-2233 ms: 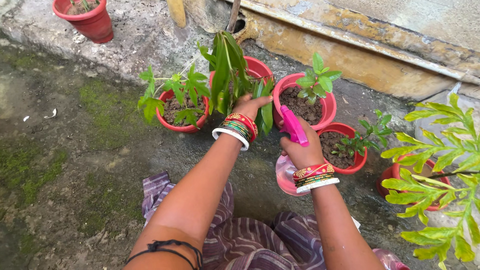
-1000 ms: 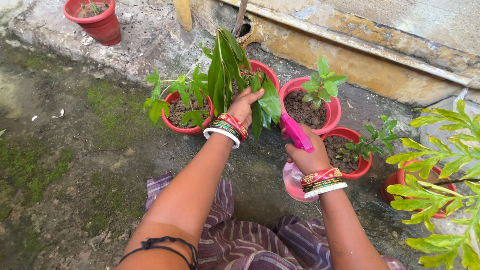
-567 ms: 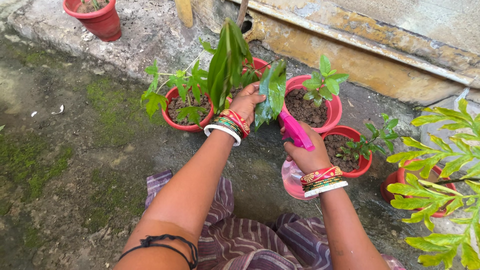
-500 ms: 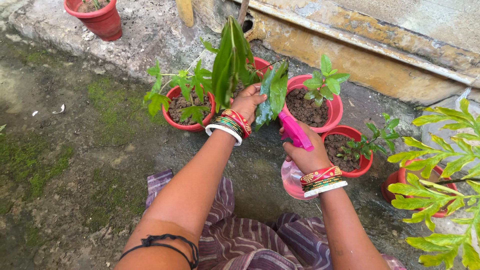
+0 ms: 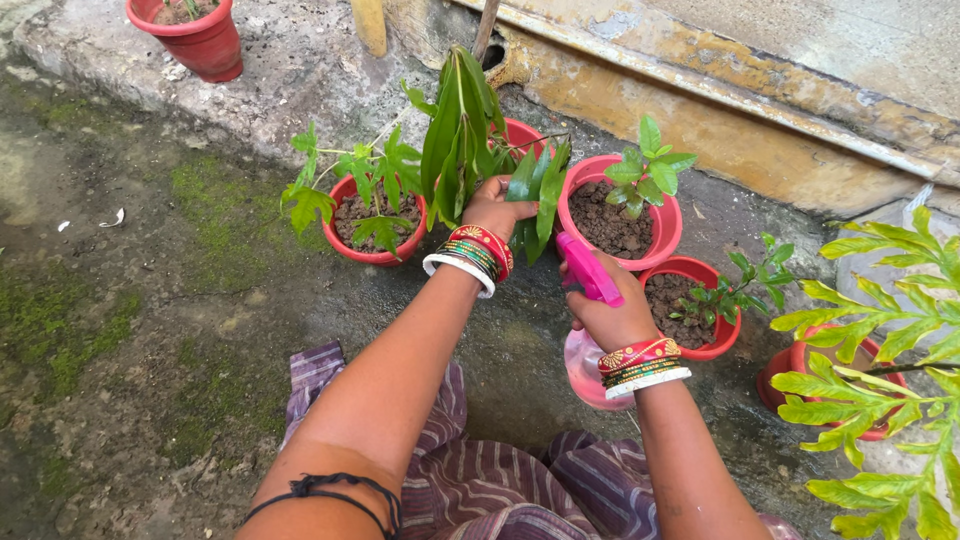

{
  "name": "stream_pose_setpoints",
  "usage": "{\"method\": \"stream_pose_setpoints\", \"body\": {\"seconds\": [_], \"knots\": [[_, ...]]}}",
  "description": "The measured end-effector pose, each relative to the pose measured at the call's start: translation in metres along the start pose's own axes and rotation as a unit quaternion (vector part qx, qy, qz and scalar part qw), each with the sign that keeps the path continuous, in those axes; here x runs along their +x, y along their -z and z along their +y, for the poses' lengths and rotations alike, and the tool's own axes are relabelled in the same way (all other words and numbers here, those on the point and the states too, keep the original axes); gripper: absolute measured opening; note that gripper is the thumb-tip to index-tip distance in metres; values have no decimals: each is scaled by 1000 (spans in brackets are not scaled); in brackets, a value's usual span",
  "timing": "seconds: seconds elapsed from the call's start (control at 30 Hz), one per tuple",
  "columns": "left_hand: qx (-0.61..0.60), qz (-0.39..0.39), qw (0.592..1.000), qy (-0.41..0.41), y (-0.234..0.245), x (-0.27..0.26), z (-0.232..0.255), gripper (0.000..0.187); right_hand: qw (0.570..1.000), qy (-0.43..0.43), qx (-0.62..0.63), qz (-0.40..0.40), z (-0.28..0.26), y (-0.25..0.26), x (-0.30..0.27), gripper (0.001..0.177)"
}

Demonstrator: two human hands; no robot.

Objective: The person sprays water onto several potted plants using a spray bottle and wipes the leaves of one plant by hand.

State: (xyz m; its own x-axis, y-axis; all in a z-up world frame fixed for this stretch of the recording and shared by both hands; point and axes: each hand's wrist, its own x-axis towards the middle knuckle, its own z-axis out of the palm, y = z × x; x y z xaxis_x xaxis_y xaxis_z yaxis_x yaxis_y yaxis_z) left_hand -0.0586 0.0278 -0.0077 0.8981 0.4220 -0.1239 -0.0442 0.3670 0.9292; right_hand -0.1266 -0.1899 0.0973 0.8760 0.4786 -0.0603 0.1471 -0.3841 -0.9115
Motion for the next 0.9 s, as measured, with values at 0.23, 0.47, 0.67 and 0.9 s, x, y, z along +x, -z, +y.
{"method": "stream_pose_setpoints", "body": {"seconds": [0.23, 0.47, 0.67, 0.9], "knots": [[-16, -58, 997, -45, -3, 24, -25, 50, 998, -19, -13, 51, 5, 3, 3, 31], [204, 137, 967, -65, 6, 3, 2, 76, 998, -6, 7, 60, -1, 4, 3, 33], [103, 236, 965, -40, 22, 27, 1, 82, 999, -4, -1, 52, -2, 4, 6, 35], [-54, 205, 977, -4, 38, 36, 2, 62, 998, -3, 44, 41, -4, -6, 9, 37]]}}
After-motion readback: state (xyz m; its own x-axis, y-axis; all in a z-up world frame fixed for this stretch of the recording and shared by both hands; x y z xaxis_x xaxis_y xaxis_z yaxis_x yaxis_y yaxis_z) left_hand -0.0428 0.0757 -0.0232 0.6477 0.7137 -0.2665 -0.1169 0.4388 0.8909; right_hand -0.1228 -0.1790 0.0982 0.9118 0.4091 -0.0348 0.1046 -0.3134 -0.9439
